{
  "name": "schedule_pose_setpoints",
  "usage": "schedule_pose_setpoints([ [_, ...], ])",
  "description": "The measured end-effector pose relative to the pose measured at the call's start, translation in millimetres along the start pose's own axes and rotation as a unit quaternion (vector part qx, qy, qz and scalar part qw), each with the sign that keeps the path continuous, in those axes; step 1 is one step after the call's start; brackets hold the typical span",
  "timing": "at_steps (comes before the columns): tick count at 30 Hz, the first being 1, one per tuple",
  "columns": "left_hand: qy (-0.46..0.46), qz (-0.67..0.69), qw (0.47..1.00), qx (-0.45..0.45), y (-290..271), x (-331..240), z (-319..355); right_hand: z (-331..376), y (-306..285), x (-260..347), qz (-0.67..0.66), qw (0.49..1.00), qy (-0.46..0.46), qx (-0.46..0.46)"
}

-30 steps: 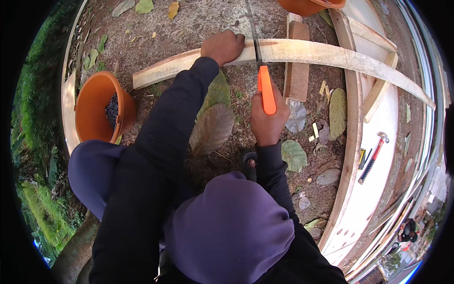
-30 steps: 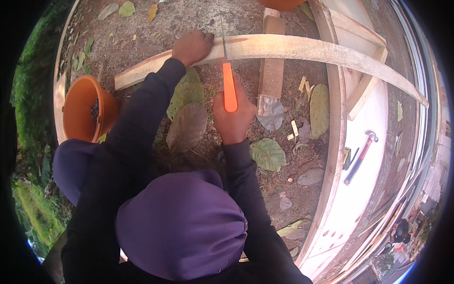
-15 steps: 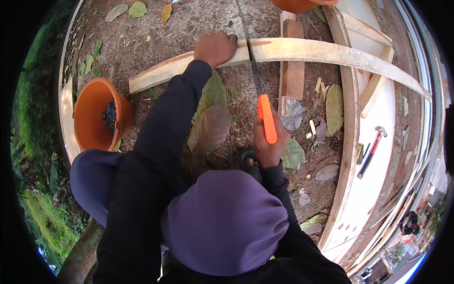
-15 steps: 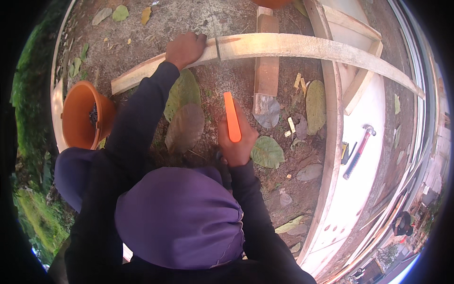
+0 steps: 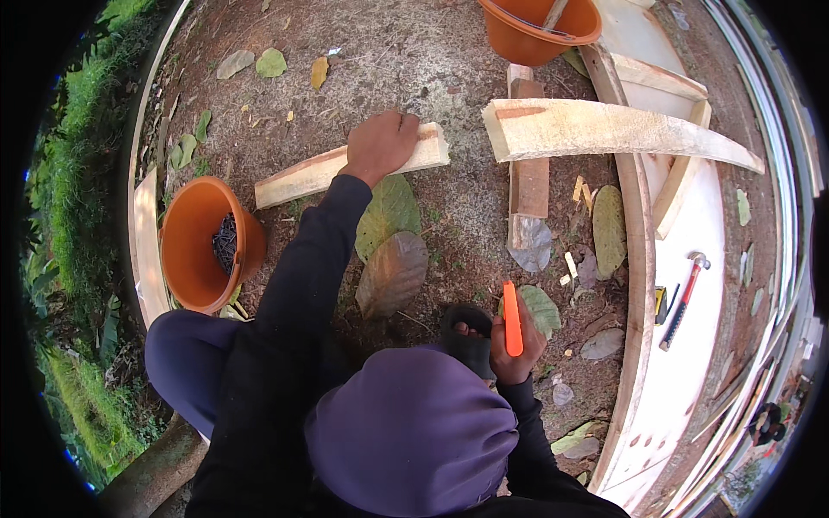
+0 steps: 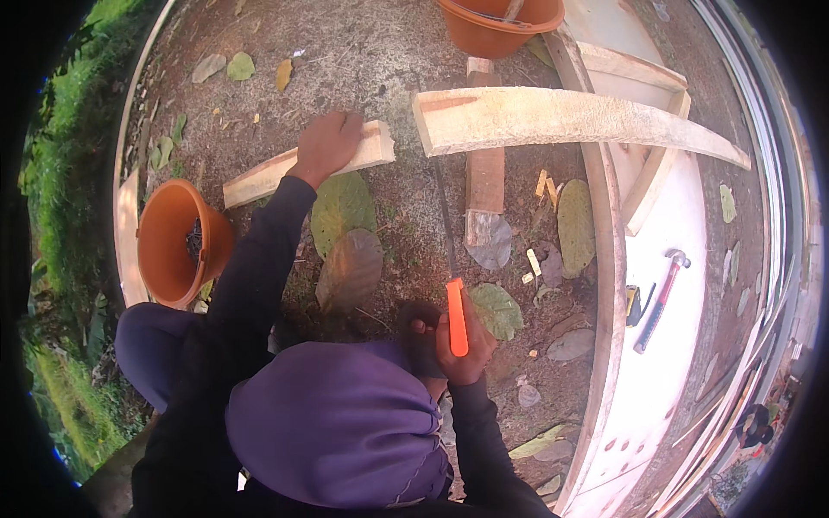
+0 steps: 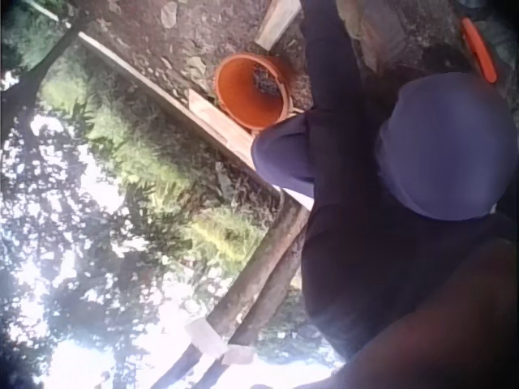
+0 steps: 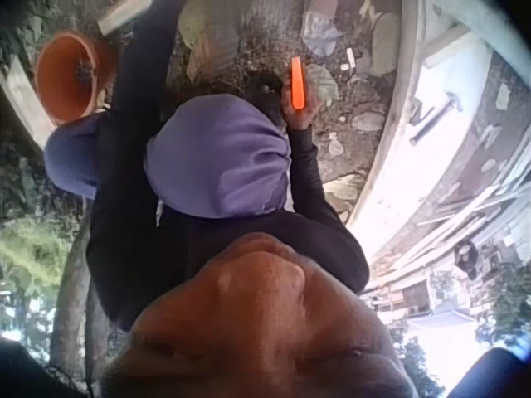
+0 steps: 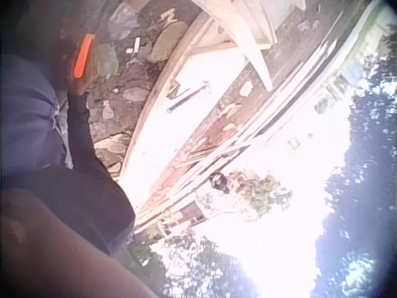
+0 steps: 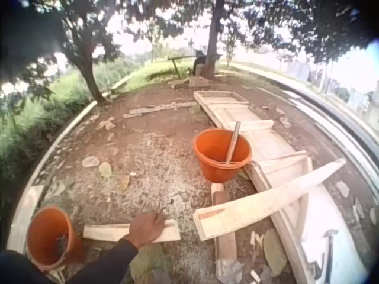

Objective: The person assembles a wooden frame by hammering nails into wooden planks, measuring and cutting wood with a hand saw, and arranging pieces on the ground. The person uses a hammer, hand saw, tape measure, and nails to construct the frame.

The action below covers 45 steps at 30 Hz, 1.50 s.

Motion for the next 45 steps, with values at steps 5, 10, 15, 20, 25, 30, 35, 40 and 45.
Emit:
schedule_pose_setpoints([
  [5,0.012,0.038,0.996,-0.084,-28,1,1,19,-24,-10,0.021,1.000,0.003,0.010],
  [10,-0.008,0.075,0.986,-0.146,-60,-15,-12,47,-52,-12,0.111,0.992,-0.060,0.013],
  [15,0.070,0.081,0.957,-0.268,-111,-46,-3,86,-68,-23,0.160,0.987,-0.020,-0.009],
  [20,0.018,0.196,0.894,-0.402,-156,-81,20,96,-57,-15,0.152,0.988,0.014,-0.037],
  [25,0.018,0.381,0.812,-0.442,-219,-109,56,52,-46,8,0.101,0.986,0.095,-0.094],
  [30,-0.003,0.505,0.722,-0.472,-239,-110,67,-40,-72,12,-0.105,0.944,0.284,-0.128],
  [35,-0.089,0.559,0.657,-0.499,-254,-39,68,-160,8,55,-0.348,0.862,0.369,-0.014],
  [40,-0.127,0.632,0.623,-0.443,-246,-38,73,-189,21,22,-0.493,0.781,0.366,-0.110],
  [45,-0.109,0.719,0.583,-0.364,-231,-30,64,-201,30,40,-0.572,0.752,0.301,-0.130],
])
Point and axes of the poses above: each hand's wrist, its own z-axis away from the middle knuckle, its own y-axis out of the palm, x = y × z, the point moved 6 cm from there along -z, towards the middle knuckle, and after that the axes turned 4 degrees about -z, right-handed, at the moved point
